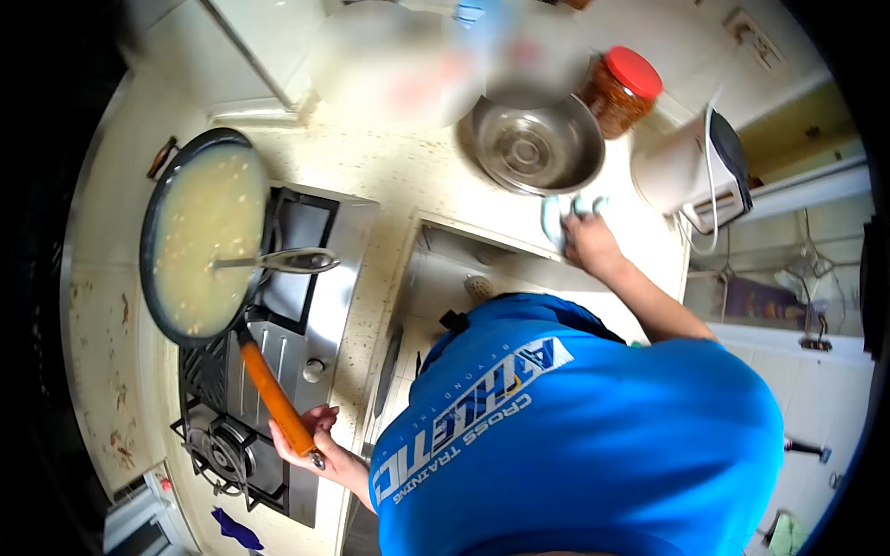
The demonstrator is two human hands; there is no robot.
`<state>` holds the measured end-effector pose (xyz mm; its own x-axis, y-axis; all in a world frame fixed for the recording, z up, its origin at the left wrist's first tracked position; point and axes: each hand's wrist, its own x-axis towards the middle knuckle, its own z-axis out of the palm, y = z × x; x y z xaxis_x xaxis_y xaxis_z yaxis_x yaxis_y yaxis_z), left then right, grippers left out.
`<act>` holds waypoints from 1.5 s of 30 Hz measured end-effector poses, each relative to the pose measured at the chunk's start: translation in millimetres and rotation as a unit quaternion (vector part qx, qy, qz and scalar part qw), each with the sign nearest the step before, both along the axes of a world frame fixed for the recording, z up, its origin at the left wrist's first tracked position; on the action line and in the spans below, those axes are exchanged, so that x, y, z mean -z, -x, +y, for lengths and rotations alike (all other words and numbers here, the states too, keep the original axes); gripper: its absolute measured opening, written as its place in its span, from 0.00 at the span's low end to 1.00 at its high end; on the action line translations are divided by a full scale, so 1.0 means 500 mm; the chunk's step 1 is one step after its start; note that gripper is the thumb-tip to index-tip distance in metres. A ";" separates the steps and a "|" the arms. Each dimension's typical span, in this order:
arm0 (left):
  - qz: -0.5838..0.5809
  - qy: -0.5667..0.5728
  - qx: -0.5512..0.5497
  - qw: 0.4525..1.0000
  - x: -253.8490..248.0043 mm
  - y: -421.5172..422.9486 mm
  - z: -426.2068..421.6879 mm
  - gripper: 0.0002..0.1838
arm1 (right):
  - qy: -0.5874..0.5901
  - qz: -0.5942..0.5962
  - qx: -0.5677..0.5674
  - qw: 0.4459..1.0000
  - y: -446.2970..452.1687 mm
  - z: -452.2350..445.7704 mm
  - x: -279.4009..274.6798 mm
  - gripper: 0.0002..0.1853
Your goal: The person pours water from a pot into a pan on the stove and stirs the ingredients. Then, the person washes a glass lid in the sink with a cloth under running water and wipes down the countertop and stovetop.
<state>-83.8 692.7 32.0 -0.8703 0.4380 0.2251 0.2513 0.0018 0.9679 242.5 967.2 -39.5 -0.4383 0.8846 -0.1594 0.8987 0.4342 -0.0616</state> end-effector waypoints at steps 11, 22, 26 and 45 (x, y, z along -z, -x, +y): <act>-0.038 -0.025 0.031 0.998 0.008 0.022 -0.021 0.33 | 0.271 0.436 -0.037 0.857 0.241 0.068 -0.120 0.21; 0.007 0.028 0.021 0.999 0.014 0.019 -0.032 0.36 | -0.360 0.454 -0.442 0.685 0.788 0.376 -0.376 0.15; -0.066 0.051 -0.072 0.994 -0.018 -0.014 -0.016 0.36 | -0.383 0.210 -0.392 0.810 1.043 0.488 -0.264 0.18; -0.045 0.164 -0.179 0.969 -0.041 -0.058 -0.014 0.29 | -0.298 0.028 -0.430 0.852 1.316 0.541 0.004 0.14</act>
<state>-54.7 685.5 52.6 -0.9893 0.1403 0.0411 0.0926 0.3835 0.9189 -415.6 1237.5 -41.3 -0.9576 0.1481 0.2473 0.2343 0.8996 0.3685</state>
